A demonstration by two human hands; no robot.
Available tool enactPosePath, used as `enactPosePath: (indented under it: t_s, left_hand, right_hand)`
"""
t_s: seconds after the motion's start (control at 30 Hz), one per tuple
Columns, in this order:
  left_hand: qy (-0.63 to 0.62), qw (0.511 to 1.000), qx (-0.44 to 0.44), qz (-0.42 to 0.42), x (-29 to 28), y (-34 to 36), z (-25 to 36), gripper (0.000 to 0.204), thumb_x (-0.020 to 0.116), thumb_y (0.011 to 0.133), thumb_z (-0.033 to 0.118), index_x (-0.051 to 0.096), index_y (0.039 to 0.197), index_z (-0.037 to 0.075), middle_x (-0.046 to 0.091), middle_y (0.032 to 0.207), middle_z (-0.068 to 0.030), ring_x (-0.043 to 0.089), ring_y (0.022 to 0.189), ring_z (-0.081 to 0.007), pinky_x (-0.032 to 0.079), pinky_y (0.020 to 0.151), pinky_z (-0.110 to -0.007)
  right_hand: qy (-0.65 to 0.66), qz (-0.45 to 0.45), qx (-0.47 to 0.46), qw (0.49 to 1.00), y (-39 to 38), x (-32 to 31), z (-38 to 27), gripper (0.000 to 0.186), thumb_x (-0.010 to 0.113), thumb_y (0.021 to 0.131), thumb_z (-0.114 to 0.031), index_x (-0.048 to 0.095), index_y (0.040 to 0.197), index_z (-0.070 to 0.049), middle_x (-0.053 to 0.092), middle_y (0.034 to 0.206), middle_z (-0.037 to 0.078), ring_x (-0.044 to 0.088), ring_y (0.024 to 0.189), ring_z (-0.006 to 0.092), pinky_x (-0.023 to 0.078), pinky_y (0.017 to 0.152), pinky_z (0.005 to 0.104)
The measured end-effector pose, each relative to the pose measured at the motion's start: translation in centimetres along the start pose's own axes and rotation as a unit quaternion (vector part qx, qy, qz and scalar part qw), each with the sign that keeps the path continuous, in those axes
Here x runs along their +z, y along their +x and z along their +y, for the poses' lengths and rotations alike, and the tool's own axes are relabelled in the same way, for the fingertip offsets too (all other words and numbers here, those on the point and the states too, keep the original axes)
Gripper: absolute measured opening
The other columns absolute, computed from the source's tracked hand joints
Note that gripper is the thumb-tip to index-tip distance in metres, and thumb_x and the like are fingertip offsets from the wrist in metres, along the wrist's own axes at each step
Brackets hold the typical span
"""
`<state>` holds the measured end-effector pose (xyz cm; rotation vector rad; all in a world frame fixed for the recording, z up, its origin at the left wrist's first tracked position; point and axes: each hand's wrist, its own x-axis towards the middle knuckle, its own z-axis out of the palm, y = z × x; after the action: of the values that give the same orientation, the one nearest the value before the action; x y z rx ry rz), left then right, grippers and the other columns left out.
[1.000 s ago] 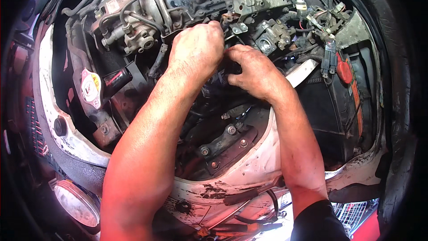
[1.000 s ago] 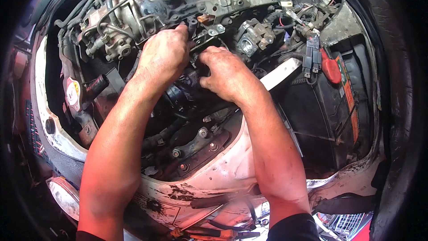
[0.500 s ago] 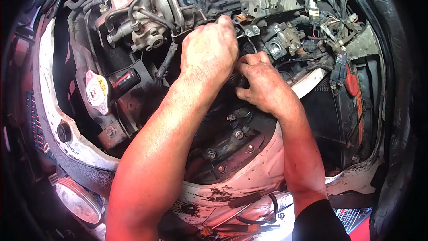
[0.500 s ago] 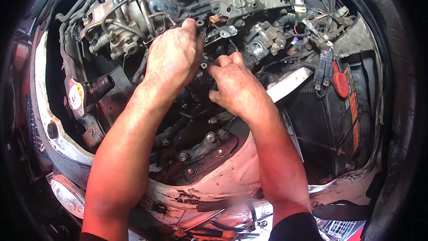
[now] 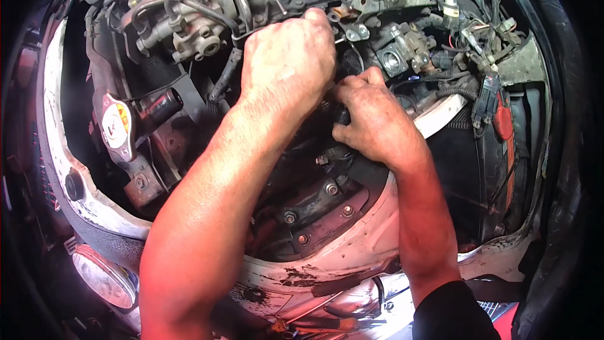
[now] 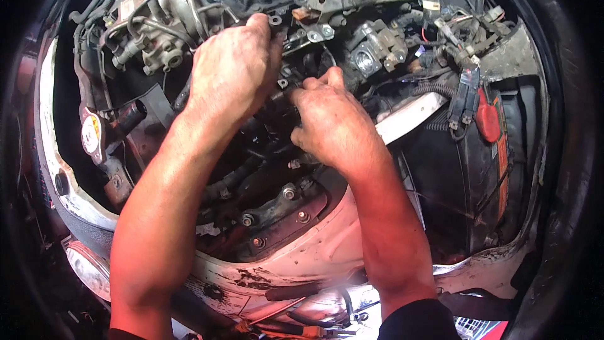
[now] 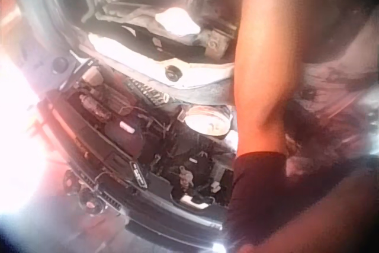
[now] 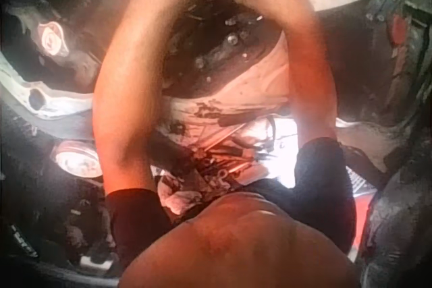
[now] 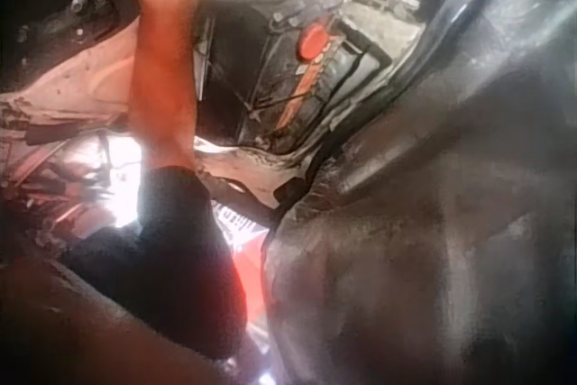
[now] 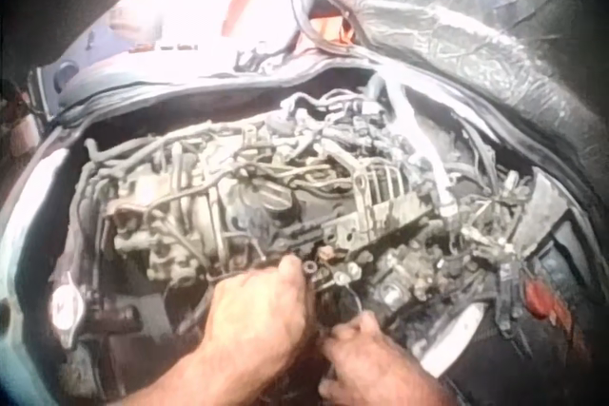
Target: The person works inside an engine bay, picking a socket from a tool set, handling a spark plug or similar component, and using a ratchet to tighten it within the engine.
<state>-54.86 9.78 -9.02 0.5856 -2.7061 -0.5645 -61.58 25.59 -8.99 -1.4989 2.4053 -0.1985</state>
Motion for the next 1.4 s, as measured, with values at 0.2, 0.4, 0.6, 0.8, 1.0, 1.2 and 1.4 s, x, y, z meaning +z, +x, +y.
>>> enactPosePath:
  t_s: [0.2,0.4,0.6,0.8,1.0,1.2,1.4]
  left_hand:
    - [0.009,1.000,-0.006,0.011,-0.5,0.1,0.1,0.027,0.060,0.095,0.027,0.057,0.094,0.000,0.068,0.076,-0.0228,0.068,0.077,-0.0433,0.054,0.071,-0.053]
    - [0.007,0.999,0.004,0.044,-0.4,0.0,0.5,0.020,0.056,0.091,0.018,0.060,0.089,-0.002,0.070,0.073,-0.0201,0.071,0.073,-0.0390,0.056,0.068,-0.051]
    - [0.029,0.999,0.002,0.027,-0.3,0.1,0.3,0.017,0.057,0.090,0.016,0.059,0.087,-0.001,0.070,0.073,-0.0191,0.071,0.073,-0.0376,0.056,0.068,-0.049]
    - [-0.017,0.996,0.030,0.087,-0.4,0.0,0.6,0.021,0.059,0.090,0.021,0.058,0.086,0.000,0.069,0.075,-0.0181,0.071,0.077,-0.0363,0.056,0.069,-0.048]
    - [0.020,0.999,-0.025,0.012,-0.8,0.1,0.4,0.018,0.053,0.091,0.014,0.061,0.092,-0.002,0.072,0.083,-0.0209,0.073,0.082,-0.0373,0.057,0.074,-0.050]
    - [0.043,0.998,-0.042,-0.016,-0.6,0.1,0.2,0.019,0.051,0.091,0.011,0.062,0.096,-0.003,0.072,0.084,-0.0239,0.073,0.084,-0.0387,0.058,0.075,-0.049]
    - [0.012,0.999,-0.043,-0.012,-0.3,0.2,-0.3,0.030,0.060,0.095,0.026,0.060,0.098,-0.003,0.070,0.084,-0.0258,0.069,0.084,-0.0441,0.055,0.077,-0.053]
  right_hand:
    - [-0.015,-0.023,0.012,1.000,-0.5,-0.1,-0.5,0.044,0.073,0.068,-0.010,0.069,0.110,0.001,0.062,0.110,0.018,0.050,0.115,0.0411,0.048,0.101,0.0473]
    - [0.002,-0.019,0.018,1.000,-0.2,-0.2,-0.5,0.045,0.073,0.068,-0.009,0.068,0.111,0.003,0.065,0.110,0.018,0.050,0.117,0.0399,0.048,0.103,0.0456]
    - [0.008,0.027,0.007,1.000,-0.3,-0.1,-0.7,0.035,0.068,0.070,0.001,0.072,0.105,0.001,0.067,0.108,0.018,0.054,0.112,0.0396,0.052,0.097,0.0448]
    - [0.015,0.003,0.019,1.000,-0.1,0.0,-0.4,0.045,0.071,0.070,-0.008,0.067,0.113,0.004,0.066,0.112,0.019,0.051,0.117,0.0400,0.048,0.103,0.0450]
    - [0.017,0.068,0.016,0.997,0.1,0.6,-0.2,0.040,0.067,0.074,-0.004,0.067,0.113,0.004,0.064,0.122,0.021,0.051,0.121,0.0403,0.049,0.104,0.0454]
    - [0.013,0.084,-0.014,0.996,-0.1,0.6,-0.1,0.034,0.066,0.078,-0.004,0.067,0.111,0.004,0.063,0.127,0.023,0.052,0.120,0.0415,0.048,0.104,0.0452]
    - [0.066,0.099,-0.041,0.992,0.7,0.2,0.6,0.033,0.067,0.080,-0.007,0.067,0.112,0.003,0.065,0.124,0.022,0.055,0.119,0.0393,0.045,0.107,0.0451]
